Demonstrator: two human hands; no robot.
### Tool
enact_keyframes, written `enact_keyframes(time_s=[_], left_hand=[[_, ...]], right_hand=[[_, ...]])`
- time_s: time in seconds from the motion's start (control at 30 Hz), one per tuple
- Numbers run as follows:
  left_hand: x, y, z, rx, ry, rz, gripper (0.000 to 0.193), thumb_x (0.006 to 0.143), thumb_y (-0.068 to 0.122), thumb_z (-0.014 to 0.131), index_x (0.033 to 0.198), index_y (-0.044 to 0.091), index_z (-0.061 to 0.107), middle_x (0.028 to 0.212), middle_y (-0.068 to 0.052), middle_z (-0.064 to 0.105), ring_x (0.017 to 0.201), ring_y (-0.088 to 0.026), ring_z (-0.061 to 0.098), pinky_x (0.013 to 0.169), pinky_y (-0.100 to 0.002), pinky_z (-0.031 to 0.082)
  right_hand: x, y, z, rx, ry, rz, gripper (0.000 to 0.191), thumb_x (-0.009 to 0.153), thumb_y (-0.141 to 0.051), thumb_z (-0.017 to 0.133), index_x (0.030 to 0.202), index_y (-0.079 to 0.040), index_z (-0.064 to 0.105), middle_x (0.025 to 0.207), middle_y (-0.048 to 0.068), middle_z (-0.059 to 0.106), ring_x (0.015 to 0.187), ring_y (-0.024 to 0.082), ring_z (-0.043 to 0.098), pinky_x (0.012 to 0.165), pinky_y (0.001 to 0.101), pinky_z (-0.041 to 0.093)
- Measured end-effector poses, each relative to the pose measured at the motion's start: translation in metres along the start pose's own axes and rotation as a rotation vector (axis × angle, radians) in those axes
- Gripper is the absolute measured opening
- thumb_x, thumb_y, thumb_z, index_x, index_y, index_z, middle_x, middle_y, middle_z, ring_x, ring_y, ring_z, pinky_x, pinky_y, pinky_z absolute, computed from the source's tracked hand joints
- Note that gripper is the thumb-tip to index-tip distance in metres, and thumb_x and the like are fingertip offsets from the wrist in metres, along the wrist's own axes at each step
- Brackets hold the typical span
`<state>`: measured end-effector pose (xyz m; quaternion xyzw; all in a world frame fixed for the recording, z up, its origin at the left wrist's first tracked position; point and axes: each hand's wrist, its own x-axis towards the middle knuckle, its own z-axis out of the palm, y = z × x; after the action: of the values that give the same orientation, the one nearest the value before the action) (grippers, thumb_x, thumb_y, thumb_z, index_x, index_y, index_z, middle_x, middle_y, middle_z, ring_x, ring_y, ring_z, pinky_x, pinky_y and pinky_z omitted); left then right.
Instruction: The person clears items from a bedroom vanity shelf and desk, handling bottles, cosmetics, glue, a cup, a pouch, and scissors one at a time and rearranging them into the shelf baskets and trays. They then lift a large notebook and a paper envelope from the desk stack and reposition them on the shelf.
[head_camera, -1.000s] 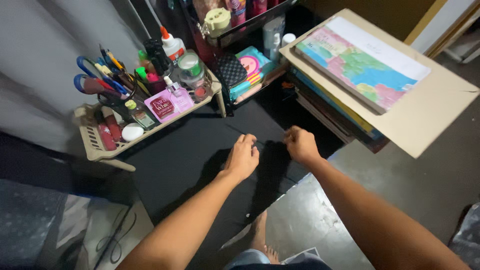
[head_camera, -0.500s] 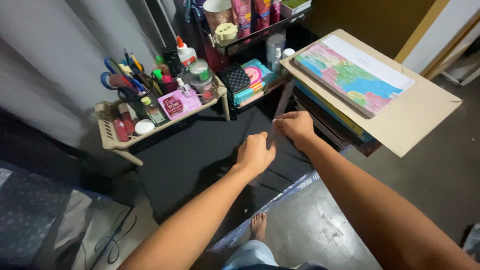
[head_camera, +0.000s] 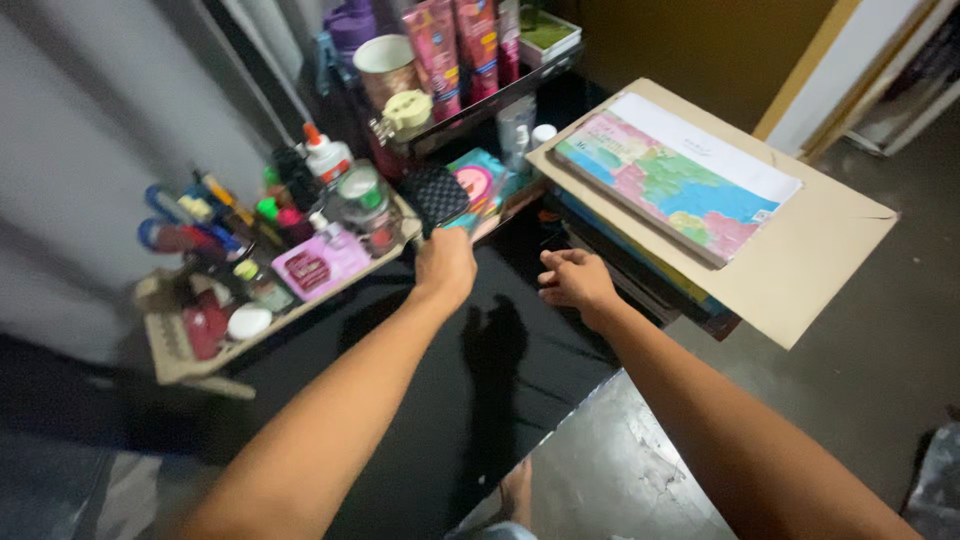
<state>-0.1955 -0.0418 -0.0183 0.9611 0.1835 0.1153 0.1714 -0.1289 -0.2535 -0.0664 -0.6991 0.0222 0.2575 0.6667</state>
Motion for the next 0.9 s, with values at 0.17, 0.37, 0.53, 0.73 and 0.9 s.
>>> enact_keyframes(time_s=[0.17,0.37,0.53,0.73,0.9], left_hand=[[0.026,0.012,0.001,-0.014,-0.001,-0.028,0.014,0.089,0.007,0.066,0.096,-0.002,0.075,0.098,-0.030,0.072,0.097,-0.044,0.072,0.083,-0.051,0.059],[0.054,0.023,-0.001,-0.086,-0.049,0.005,0.035,0.084,0.026,0.077,0.102,-0.004,0.071,0.099,-0.030,0.071,0.097,-0.045,0.070,0.084,-0.051,0.058],[0.104,0.024,0.015,-0.197,-0.080,-0.057,0.035,0.103,0.017,0.047,0.103,-0.004,0.075,0.110,-0.029,0.071,0.103,-0.044,0.071,0.087,-0.051,0.059],[0.142,0.014,0.037,0.060,-0.056,0.040,0.030,0.097,0.008,0.050,0.110,-0.005,0.073,0.118,-0.031,0.068,0.111,-0.046,0.067,0.094,-0.053,0.055],[0.144,0.014,0.039,0.034,-0.069,-0.056,0.030,0.100,0.008,0.049,0.114,-0.005,0.072,0.124,-0.030,0.067,0.115,-0.046,0.066,0.097,-0.054,0.054]], right_hand=[[0.002,-0.001,-0.013,-0.050,0.030,0.044,0.044,0.095,-0.036,0.065,0.125,-0.004,0.065,0.094,0.009,0.071,0.080,0.023,0.072,0.074,0.0352,0.060],[0.006,-0.001,-0.014,-0.059,0.044,0.077,0.044,0.096,-0.037,0.064,0.126,-0.005,0.065,0.095,0.008,0.072,0.079,0.022,0.071,0.074,0.0350,0.058],[0.004,0.011,-0.017,-0.027,0.054,0.087,0.046,0.096,-0.039,0.064,0.127,-0.005,0.065,0.093,0.006,0.071,0.076,0.019,0.070,0.071,0.0329,0.057],[0.003,0.031,-0.028,0.040,0.079,0.121,0.046,0.096,-0.038,0.065,0.126,-0.004,0.067,0.092,0.006,0.071,0.073,0.017,0.068,0.068,0.0320,0.056],[-0.001,0.038,-0.043,0.022,0.105,0.139,0.046,0.096,-0.039,0.065,0.125,-0.004,0.068,0.091,0.005,0.072,0.073,0.017,0.070,0.068,0.0306,0.057]])
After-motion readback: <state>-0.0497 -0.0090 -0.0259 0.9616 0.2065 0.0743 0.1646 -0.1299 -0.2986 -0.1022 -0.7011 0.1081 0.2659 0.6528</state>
